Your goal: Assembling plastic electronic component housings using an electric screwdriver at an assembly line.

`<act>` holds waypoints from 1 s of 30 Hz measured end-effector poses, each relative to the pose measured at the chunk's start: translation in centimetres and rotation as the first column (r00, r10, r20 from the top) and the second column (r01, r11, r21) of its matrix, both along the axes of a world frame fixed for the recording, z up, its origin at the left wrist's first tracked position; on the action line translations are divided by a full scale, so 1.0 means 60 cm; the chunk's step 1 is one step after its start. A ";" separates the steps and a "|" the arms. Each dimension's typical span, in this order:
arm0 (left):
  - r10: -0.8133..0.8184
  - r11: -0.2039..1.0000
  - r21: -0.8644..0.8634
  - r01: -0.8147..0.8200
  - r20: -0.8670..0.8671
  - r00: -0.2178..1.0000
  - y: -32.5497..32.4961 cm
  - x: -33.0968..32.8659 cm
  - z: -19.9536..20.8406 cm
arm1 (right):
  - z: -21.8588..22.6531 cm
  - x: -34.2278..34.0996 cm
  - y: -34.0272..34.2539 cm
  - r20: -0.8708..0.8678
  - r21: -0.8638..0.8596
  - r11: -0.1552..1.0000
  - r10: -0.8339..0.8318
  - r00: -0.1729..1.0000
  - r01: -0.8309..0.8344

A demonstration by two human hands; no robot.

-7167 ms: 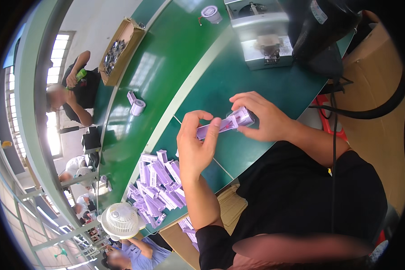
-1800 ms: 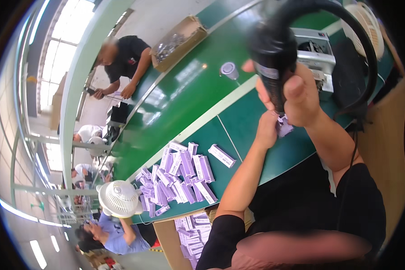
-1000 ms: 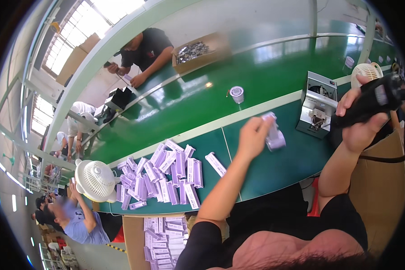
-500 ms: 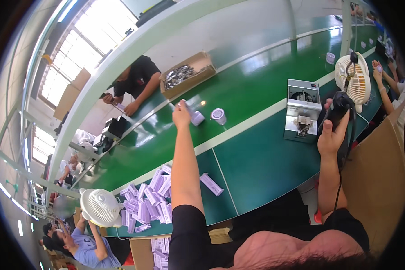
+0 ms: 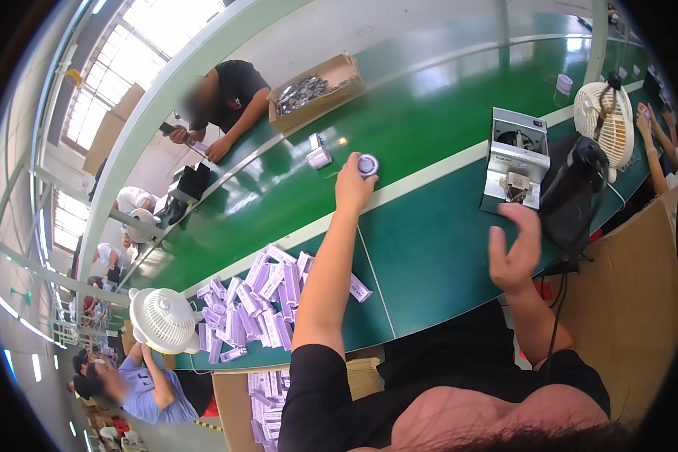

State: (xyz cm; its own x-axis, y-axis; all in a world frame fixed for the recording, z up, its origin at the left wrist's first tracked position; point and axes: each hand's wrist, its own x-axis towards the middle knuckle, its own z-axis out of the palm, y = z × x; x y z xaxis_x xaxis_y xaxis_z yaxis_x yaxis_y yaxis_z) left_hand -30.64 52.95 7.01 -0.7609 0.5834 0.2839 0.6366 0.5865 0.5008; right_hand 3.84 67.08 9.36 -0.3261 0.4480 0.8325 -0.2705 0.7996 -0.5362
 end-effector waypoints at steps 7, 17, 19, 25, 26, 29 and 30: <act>-0.401 0.911 0.052 0.409 -0.124 0.908 -0.001 0.246 0.043 | -0.043 -0.070 -0.037 0.398 -0.188 0.971 0.214 0.892 -0.150; -0.400 0.916 -0.021 0.400 -0.117 0.909 -0.143 0.333 0.067 | -0.071 -0.024 -0.029 0.422 -0.485 0.792 0.583 0.695 -0.370; -0.147 0.976 -0.179 0.122 -0.133 0.980 -0.191 0.314 0.072 | -0.063 -0.009 -0.015 0.455 -0.479 0.800 0.578 0.677 -0.361; 0.218 0.861 -0.482 -0.165 0.056 0.974 -0.266 0.312 0.038 | -0.071 -0.018 -0.026 0.443 -0.337 0.851 0.520 0.731 -0.402; 0.158 0.911 -0.396 -0.111 0.088 0.984 -0.263 0.317 0.032 | -0.075 -0.020 -0.027 0.418 -0.303 0.870 0.489 0.765 -0.390; 0.035 0.990 -0.143 0.011 0.315 0.949 -0.242 0.329 0.036 | -0.082 -0.029 -0.034 0.409 -0.274 0.903 0.421 0.810 -0.331; -0.018 0.999 -0.036 0.037 0.433 0.901 -0.234 0.333 0.040 | -0.081 -0.031 -0.036 0.408 -0.278 0.905 0.415 0.813 -0.322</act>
